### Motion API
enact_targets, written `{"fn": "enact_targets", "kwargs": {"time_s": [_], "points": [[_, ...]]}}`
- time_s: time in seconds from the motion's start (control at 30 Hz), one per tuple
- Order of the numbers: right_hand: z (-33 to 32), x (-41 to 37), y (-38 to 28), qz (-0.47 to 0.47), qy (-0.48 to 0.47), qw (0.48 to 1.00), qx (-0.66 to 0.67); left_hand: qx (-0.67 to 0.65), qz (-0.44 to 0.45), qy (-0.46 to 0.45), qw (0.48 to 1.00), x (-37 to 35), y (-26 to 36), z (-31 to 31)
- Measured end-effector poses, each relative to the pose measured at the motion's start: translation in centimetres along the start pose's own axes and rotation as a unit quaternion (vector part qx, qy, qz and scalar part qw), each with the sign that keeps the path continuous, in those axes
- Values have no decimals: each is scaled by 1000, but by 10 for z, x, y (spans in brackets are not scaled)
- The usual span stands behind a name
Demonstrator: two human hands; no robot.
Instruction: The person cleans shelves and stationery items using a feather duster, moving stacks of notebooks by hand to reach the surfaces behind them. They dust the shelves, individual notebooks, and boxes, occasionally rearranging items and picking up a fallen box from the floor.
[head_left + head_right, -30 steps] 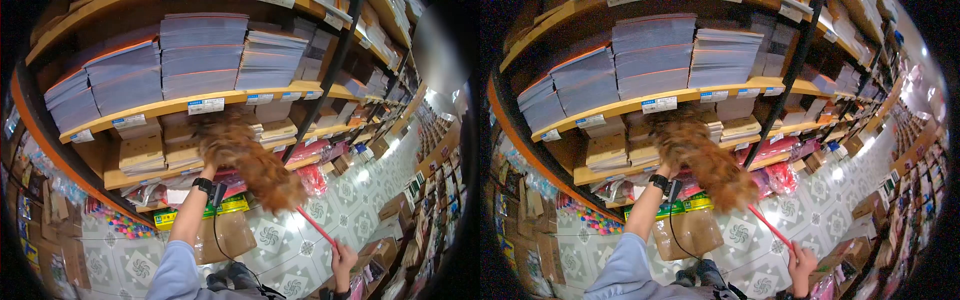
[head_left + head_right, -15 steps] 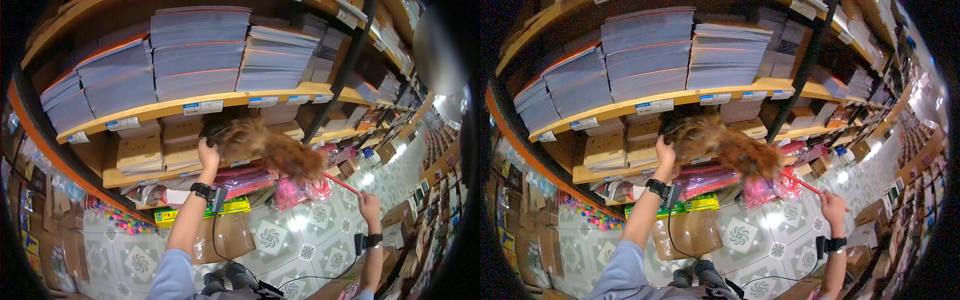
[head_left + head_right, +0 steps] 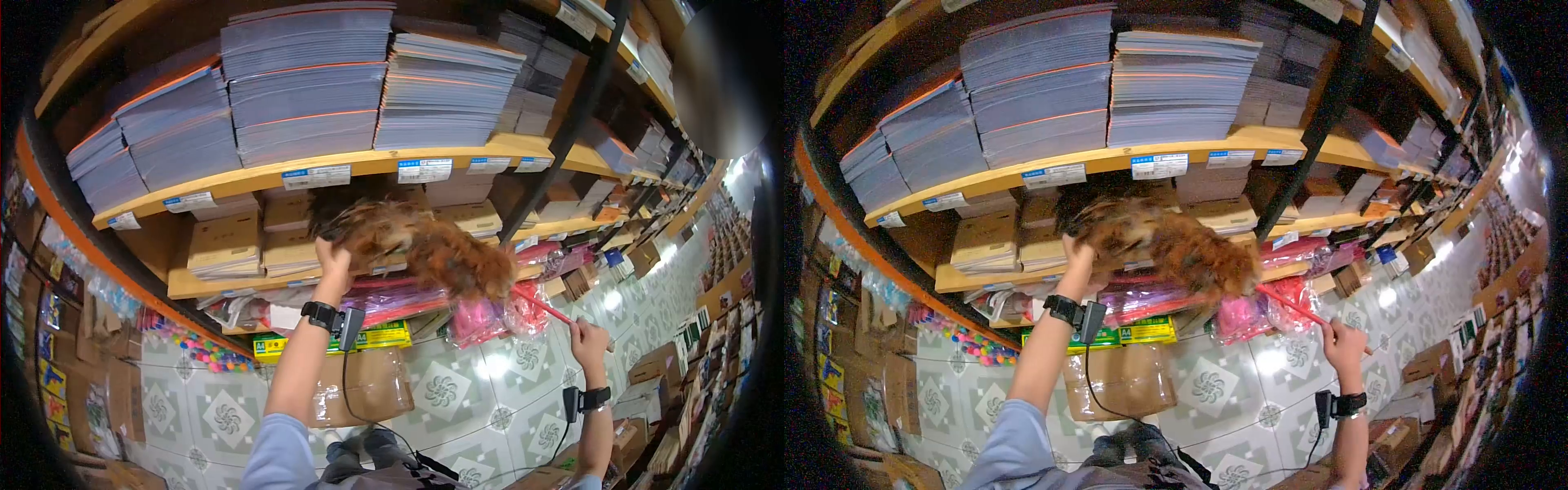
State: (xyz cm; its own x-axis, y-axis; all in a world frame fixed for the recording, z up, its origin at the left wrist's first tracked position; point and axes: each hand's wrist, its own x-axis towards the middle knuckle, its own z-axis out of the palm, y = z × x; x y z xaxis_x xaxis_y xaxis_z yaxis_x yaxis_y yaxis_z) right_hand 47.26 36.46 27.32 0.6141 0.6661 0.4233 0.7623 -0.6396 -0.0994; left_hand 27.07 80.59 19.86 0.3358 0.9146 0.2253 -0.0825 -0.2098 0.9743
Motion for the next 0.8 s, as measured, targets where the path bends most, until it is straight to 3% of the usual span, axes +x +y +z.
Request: {"fn": "enact_targets", "kwargs": {"time_s": [0.03,0.07,0.17,0.33,0.37,0.43,0.47,0.5,0.53,0.63,0.67,0.73,0.8], "points": [[-2,1,12,7,-3,1000,-3,-84,-58,78,992,9,4,7],[-5,-1,25,15,-8,1000,-6,-83,-60,78,992,12,4,9],[-29,-49,90,92,2,988,-127,39,-58,108,992,3,18,11],[-56,-91,124,120,6,988,-93,38,-77,86,993,5,19,9],[-49,-82,106,69,66,993,-62,62,-87,75,991,5,20,9],[-35,-57,62,79,15,997,0,-236,-34,-23,971,40,-73,-8],[-24,-44,43,54,-3,999,7,-371,-32,-79,925,44,-72,-14],[-11,-32,27,31,-20,999,15,-86,-20,-124,988,27,-79,4],[0,-21,13,14,-30,999,22,-85,-19,-128,988,26,-69,2],[17,-23,18,29,-44,998,29,-149,-72,4,986,30,-48,-1],[18,-30,24,56,-50,997,29,-58,-52,87,993,18,-13,5],[11,-62,58,112,-32,993,-20,23,-46,77,996,12,7,5],[-3,-99,89,176,-44,982,-62,-12,-77,83,994,10,10,9]]}}
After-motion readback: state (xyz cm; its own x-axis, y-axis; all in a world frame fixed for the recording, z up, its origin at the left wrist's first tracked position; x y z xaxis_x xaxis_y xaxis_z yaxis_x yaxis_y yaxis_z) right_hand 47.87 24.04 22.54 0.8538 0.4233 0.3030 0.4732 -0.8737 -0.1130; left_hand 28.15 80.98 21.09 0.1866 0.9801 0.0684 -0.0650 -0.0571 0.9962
